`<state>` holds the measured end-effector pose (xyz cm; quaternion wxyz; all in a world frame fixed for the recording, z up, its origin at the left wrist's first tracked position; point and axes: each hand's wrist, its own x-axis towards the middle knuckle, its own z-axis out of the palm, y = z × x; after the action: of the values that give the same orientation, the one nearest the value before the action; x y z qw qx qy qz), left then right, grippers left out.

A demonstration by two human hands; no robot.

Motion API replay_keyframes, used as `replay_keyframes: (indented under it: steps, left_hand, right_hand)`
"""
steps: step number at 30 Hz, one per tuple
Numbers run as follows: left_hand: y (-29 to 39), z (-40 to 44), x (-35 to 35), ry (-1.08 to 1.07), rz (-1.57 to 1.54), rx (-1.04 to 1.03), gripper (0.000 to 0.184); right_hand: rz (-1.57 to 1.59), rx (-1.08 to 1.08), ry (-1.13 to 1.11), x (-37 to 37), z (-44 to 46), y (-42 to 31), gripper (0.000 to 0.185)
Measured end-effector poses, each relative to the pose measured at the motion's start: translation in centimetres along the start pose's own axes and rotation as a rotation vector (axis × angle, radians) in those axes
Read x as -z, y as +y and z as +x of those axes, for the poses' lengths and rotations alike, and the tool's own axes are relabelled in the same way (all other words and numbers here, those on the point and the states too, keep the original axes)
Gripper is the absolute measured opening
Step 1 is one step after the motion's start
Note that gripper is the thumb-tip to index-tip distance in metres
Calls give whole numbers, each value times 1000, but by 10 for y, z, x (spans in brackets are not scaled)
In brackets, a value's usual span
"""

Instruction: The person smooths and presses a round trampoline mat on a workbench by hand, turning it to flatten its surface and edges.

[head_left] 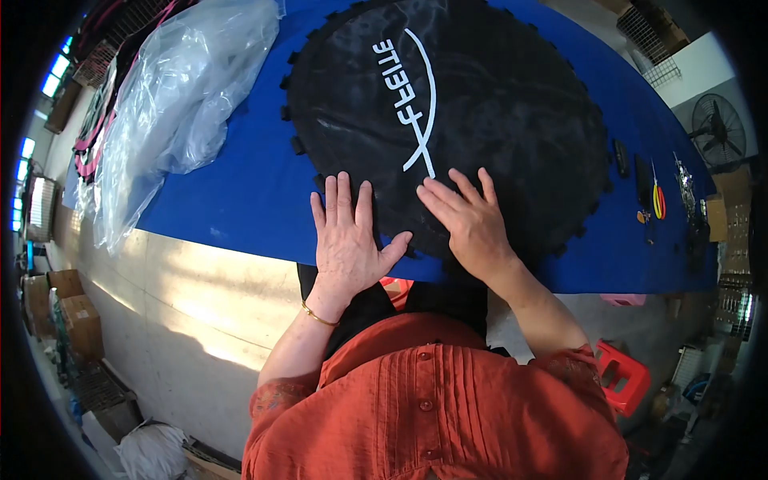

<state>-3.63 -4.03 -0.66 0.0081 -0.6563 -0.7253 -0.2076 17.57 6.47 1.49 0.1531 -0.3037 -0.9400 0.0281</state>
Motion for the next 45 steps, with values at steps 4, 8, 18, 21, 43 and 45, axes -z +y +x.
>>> replay_keyframes:
  steps: [4,8,18,21,43,45]
  left_hand:
    - [0,0,0,6,-17,1,99]
    - [0,0,0,10,-18,2,98]
    - [0,0,-1,13,-7,4,99]
    - [0,-1,-1,12,-7,3,98]
    - [0,0,1,-2,-16,10,98]
    - [0,0,1,-5,-18,3,98]
  right_hand:
    - [5,-16,7,0,5,6,55]
    - [27,11,-42,9,-10,0,58]
    - [102,39,-12,2,-5,-12,52]
    - [156,61,12,-4,5,-18,49]
    - [47,0,-50,7,-10,-3,61]
    - [47,7,-78,14,-20,-7,62]
